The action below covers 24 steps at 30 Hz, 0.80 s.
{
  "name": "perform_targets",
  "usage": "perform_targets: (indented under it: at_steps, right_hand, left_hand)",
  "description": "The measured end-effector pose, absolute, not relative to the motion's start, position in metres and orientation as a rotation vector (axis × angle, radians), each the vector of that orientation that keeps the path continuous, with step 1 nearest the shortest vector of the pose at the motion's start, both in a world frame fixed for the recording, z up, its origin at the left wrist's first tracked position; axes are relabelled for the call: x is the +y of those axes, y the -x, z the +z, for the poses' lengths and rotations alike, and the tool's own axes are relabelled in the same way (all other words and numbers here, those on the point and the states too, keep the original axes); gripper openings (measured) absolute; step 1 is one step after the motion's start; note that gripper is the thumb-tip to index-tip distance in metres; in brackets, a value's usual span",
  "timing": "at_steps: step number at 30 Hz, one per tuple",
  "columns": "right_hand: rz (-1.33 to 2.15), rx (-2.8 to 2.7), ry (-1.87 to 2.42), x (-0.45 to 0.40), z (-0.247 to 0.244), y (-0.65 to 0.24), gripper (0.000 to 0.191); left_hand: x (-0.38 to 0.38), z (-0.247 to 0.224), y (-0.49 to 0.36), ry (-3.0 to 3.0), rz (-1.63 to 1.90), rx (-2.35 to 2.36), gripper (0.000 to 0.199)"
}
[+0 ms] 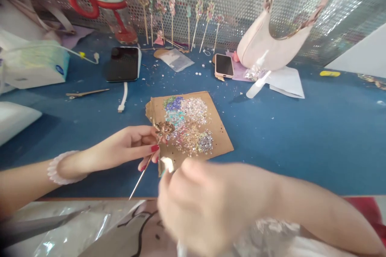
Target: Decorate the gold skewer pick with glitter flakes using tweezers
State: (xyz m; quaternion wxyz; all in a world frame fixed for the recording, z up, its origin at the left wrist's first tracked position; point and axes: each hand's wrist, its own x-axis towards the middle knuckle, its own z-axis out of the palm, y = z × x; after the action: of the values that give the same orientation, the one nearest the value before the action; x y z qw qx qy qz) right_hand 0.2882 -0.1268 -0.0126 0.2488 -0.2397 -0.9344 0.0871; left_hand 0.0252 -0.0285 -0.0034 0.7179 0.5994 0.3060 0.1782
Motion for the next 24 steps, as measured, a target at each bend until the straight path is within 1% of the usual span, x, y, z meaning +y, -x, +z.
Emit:
perform_targets:
  at_steps: [3,6,8,14,19,24]
  right_hand:
    - [0.34,-2.479,0.658,-0.089,-0.003,-0.296,0.014]
    - [0.45,-2.359,0.696,-0.05,0.005,-0.304,0.007]
    - [0.536,-2.302,0.701,-0.036,0.005,-0.308,0.007]
    - [0.599,-2.334,0.828,-0.034,-0.001,-0.311,0.003]
    - [0.732,-2.371,0.864,-0.033,-0.004,-0.314,0.003]
    - [0.733,-2.405,0.895,-0.032,-0.004,-0.315,0.003]
  left_hand:
    - [-0.029,-0.006,-0.025,-1.343,0.397,0.671,0.006]
    - [-0.029,-0.007,-0.024,-1.36,0.377,0.683,0.005]
    - [-0.029,-0.006,-0.023,-1.375,0.365,0.69,0.006]
    - [-0.03,-0.001,-0.023,-1.384,0.388,0.761,0.006]
    - [-0.033,0.001,-0.024,-1.423,0.385,0.806,0.006]
    - [-0.032,0.002,-0.023,-1.433,0.394,0.812,0.012]
